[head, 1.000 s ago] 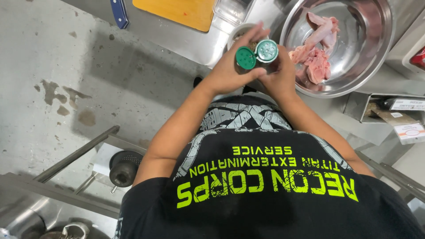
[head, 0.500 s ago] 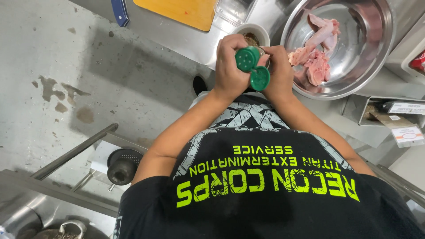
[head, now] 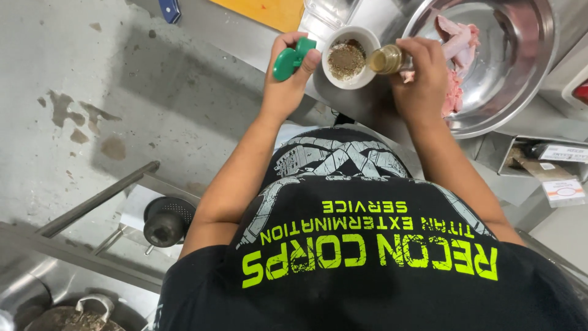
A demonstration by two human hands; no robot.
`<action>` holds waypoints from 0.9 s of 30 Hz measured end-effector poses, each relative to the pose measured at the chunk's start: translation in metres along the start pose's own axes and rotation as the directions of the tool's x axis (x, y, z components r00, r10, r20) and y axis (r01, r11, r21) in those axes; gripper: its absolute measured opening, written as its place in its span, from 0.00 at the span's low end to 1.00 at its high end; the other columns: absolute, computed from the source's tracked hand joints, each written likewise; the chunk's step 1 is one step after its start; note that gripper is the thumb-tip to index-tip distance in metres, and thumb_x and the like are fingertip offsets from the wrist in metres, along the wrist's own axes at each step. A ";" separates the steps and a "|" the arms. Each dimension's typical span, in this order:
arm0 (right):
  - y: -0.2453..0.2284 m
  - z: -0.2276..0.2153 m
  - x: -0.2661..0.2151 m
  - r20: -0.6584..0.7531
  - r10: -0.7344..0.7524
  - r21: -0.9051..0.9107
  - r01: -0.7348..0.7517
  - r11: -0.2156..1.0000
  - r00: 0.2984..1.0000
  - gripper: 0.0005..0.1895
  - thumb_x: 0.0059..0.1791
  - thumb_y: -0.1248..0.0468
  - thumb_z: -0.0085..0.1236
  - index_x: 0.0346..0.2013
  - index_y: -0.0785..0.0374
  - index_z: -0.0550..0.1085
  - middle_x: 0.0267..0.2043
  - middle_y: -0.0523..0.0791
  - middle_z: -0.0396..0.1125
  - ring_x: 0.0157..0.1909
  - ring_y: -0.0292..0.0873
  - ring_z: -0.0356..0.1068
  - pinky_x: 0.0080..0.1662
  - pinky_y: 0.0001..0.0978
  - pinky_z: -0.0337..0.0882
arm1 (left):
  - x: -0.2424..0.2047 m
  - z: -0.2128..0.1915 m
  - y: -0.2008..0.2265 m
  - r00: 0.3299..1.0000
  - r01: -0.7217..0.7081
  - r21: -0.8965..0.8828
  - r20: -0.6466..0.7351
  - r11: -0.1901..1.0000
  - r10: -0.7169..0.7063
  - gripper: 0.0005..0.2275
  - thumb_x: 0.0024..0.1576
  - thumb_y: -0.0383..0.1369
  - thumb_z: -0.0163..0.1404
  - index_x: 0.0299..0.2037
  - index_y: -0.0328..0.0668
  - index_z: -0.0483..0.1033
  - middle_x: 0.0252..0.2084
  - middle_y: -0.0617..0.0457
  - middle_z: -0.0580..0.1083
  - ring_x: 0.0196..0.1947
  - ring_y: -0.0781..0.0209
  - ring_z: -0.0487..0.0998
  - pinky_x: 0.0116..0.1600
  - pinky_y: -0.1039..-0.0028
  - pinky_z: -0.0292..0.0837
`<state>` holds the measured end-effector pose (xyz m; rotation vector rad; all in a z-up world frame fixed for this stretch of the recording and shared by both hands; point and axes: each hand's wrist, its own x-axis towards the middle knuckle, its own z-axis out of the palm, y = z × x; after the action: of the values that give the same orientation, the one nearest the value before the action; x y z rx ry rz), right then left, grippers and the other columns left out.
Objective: Preparing and seasoning chicken wings.
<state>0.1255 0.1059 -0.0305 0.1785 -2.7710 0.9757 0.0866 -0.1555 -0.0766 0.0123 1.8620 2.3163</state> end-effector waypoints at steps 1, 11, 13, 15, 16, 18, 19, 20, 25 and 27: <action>0.003 -0.002 0.004 -0.012 -0.042 -0.056 0.041 0.998 0.999 0.29 0.42 0.80 0.69 0.55 0.62 0.72 0.55 0.49 0.68 0.58 0.54 0.70 0.58 0.41 0.72 | -0.001 0.000 -0.003 0.998 0.055 0.018 -0.018 0.998 -0.054 0.24 0.63 0.47 0.58 0.60 0.38 0.67 0.46 0.57 0.71 0.45 0.70 0.71 0.51 0.79 0.71; 0.012 -0.004 0.027 0.058 -0.179 -0.265 0.188 0.946 0.982 0.19 0.50 0.80 0.63 0.52 0.60 0.77 0.56 0.49 0.67 0.70 0.57 0.66 0.65 0.47 0.72 | -0.004 -0.009 -0.017 0.970 0.233 0.044 -0.077 0.971 -0.229 0.20 0.63 0.47 0.55 0.56 0.39 0.73 0.37 0.58 0.74 0.35 0.73 0.73 0.39 0.79 0.73; 0.012 -0.003 0.029 0.078 -0.208 -0.280 0.221 0.934 0.975 0.18 0.50 0.79 0.63 0.51 0.60 0.78 0.56 0.49 0.68 0.70 0.58 0.65 0.65 0.48 0.72 | -0.004 -0.010 -0.020 0.969 0.236 0.054 -0.080 0.970 -0.232 0.21 0.63 0.47 0.54 0.56 0.40 0.74 0.37 0.59 0.75 0.36 0.73 0.74 0.39 0.79 0.74; 0.017 -0.002 0.031 0.096 -0.234 -0.295 0.253 0.922 0.967 0.18 0.49 0.78 0.63 0.51 0.59 0.78 0.56 0.49 0.68 0.69 0.59 0.65 0.64 0.49 0.71 | -0.005 -0.012 -0.019 0.969 0.240 0.066 -0.081 0.969 -0.235 0.21 0.63 0.48 0.54 0.56 0.40 0.74 0.38 0.59 0.75 0.36 0.72 0.75 0.39 0.79 0.75; 0.022 -0.002 0.032 0.120 -0.261 -0.320 0.286 0.903 0.958 0.18 0.49 0.77 0.62 0.52 0.59 0.78 0.57 0.48 0.67 0.68 0.58 0.64 0.65 0.49 0.71 | -0.006 -0.013 -0.018 0.968 0.248 0.078 -0.066 0.965 -0.244 0.21 0.62 0.48 0.54 0.57 0.41 0.74 0.38 0.59 0.75 0.36 0.72 0.75 0.39 0.79 0.75; 0.031 -0.003 0.034 0.146 -0.288 -0.346 0.322 0.881 0.946 0.18 0.50 0.76 0.62 0.52 0.58 0.78 0.57 0.48 0.67 0.67 0.58 0.64 0.66 0.50 0.71 | -0.006 -0.013 -0.014 0.966 0.256 0.088 -0.052 0.963 -0.252 0.21 0.62 0.49 0.54 0.57 0.42 0.75 0.37 0.59 0.75 0.35 0.72 0.75 0.39 0.79 0.76; 0.036 -0.003 0.035 0.146 -0.313 -0.371 0.345 0.862 0.938 0.17 0.51 0.75 0.61 0.53 0.58 0.78 0.57 0.47 0.67 0.67 0.57 0.64 0.68 0.51 0.70 | -0.007 -0.014 -0.011 0.967 0.253 0.099 -0.037 0.962 -0.250 0.21 0.63 0.49 0.53 0.58 0.43 0.75 0.37 0.59 0.75 0.35 0.73 0.74 0.39 0.79 0.76; 0.040 -0.002 0.036 0.146 -0.338 -0.395 0.369 0.841 0.930 0.17 0.52 0.75 0.61 0.53 0.57 0.78 0.57 0.47 0.67 0.67 0.55 0.64 0.69 0.52 0.69 | -0.008 -0.014 -0.008 0.968 0.249 0.110 -0.022 0.962 -0.249 0.22 0.63 0.50 0.53 0.58 0.44 0.75 0.37 0.59 0.74 0.35 0.73 0.74 0.40 0.79 0.76; 0.040 -0.003 0.039 0.155 -0.364 -0.376 0.396 0.838 0.918 0.17 0.49 0.75 0.59 0.51 0.59 0.76 0.58 0.48 0.66 0.68 0.57 0.63 0.66 0.49 0.70 | -0.011 -0.015 -0.014 0.968 0.250 0.109 -0.032 0.962 -0.248 0.22 0.62 0.51 0.53 0.58 0.44 0.76 0.37 0.59 0.75 0.36 0.73 0.74 0.39 0.79 0.77; 0.039 -0.003 0.042 0.191 -0.394 -0.379 0.437 0.815 0.899 0.18 0.48 0.75 0.59 0.51 0.59 0.76 0.59 0.48 0.66 0.68 0.56 0.63 0.66 0.47 0.70 | -0.011 -0.015 -0.016 0.967 0.253 0.105 -0.042 0.962 -0.250 0.22 0.62 0.51 0.53 0.57 0.44 0.76 0.37 0.59 0.75 0.35 0.73 0.75 0.39 0.78 0.77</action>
<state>0.0782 0.1359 -0.0428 0.7498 -2.7678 0.2651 0.0982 -0.1678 -0.0947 -0.2308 1.8784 2.0537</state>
